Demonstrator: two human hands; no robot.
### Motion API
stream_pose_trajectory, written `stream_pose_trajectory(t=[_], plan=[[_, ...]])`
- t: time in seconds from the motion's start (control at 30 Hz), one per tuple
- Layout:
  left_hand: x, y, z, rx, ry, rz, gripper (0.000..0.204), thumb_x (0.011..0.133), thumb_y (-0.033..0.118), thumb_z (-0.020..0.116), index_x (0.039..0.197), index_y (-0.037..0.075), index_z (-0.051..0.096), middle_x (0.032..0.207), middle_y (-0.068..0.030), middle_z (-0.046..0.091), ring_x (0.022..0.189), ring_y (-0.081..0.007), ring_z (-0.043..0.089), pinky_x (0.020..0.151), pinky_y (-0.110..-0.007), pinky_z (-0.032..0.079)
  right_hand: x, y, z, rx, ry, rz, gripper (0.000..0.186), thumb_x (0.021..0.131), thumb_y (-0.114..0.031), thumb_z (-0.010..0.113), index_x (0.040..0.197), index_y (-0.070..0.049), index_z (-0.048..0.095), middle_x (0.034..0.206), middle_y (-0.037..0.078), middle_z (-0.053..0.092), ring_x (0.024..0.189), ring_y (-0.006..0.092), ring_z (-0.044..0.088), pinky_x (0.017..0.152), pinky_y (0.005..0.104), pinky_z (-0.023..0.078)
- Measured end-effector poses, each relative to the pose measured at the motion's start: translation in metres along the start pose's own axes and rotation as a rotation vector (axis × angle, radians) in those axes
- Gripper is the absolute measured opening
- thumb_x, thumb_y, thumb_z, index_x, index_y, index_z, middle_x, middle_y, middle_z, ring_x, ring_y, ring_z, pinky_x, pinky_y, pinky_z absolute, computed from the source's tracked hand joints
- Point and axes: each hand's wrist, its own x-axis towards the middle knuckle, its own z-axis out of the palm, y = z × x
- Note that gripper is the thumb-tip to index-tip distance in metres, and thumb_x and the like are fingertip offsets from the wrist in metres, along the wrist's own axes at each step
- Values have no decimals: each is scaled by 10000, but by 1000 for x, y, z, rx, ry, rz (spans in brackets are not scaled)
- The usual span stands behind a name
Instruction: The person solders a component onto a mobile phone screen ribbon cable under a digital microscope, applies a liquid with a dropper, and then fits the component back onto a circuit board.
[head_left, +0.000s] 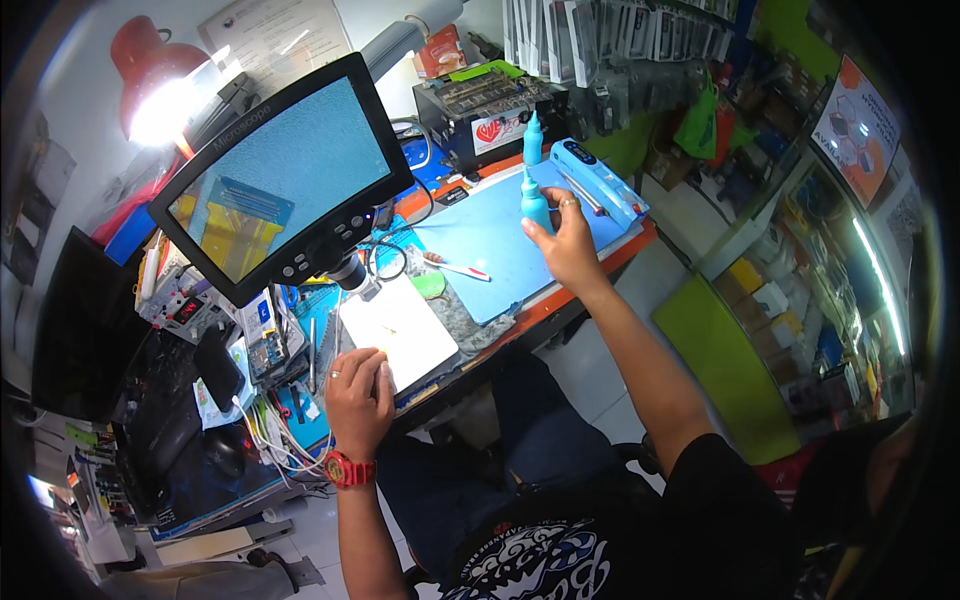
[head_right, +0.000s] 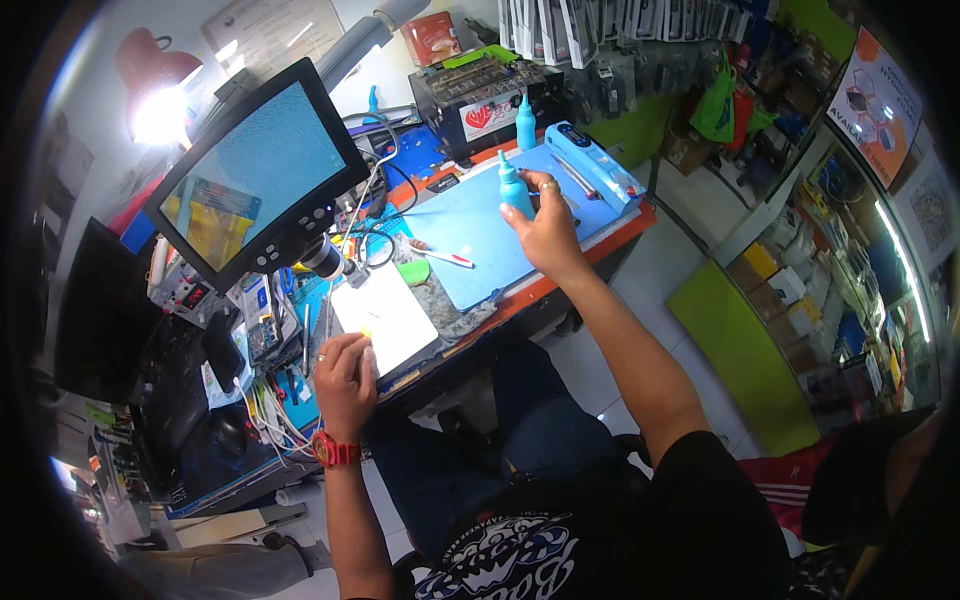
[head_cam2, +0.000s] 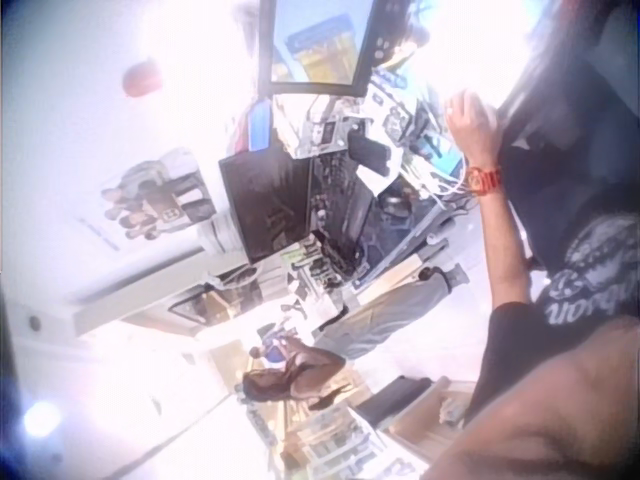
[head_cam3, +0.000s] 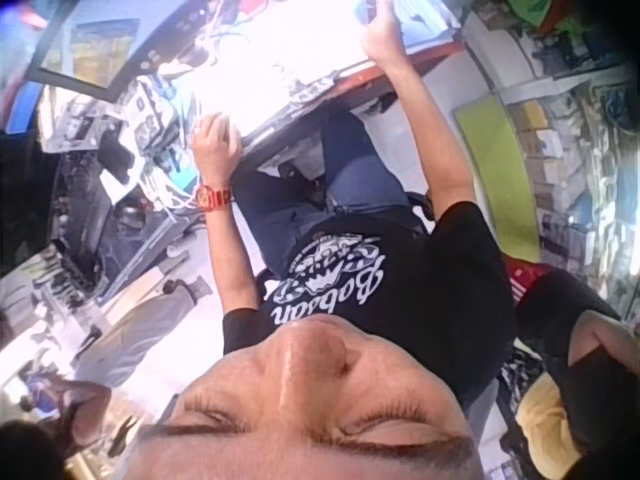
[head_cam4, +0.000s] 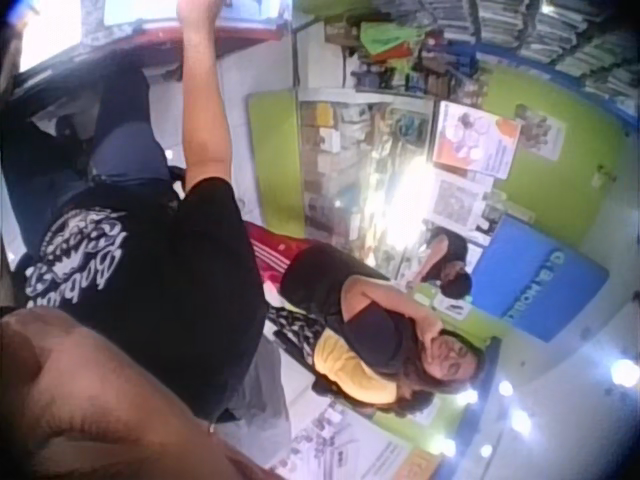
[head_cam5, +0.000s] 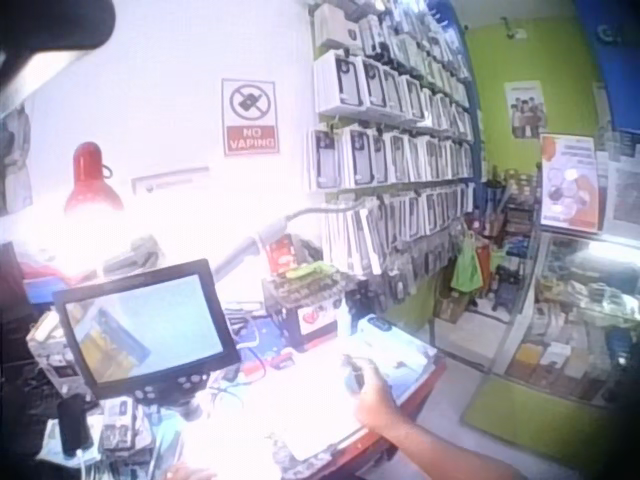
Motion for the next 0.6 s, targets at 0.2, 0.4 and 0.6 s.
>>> stream_pose_trajectory(t=[0.2,0.4,0.6], plan=[[0,1,2,20,-1,14,142,936,39,721,1068,-3,752,1104,-140,739,1051,-349,692,975,-471,542,16,28,28,-142,-119,120,579,932,-121,851,1373,11,500,1248,182,648,1187,282,675,1030,403,540],[-1,3,-1,44,-1,23,125,928,35,722,1045,-2,742,1113,-137,733,1071,-342,685,976,-461,542,-9,14,27,-319,128,-88,631,896,-116,856,1407,14,511,1208,235,684,1228,419,654,1068,487,510],[1,0,2,38,-40,28,149,930,45,721,1077,21,724,1123,-118,730,1113,-324,673,1060,-485,516,-51,-30,38,-682,-231,-325,286,934,-110,780,1184,14,714,1102,177,699,1103,399,653,977,498,519]])
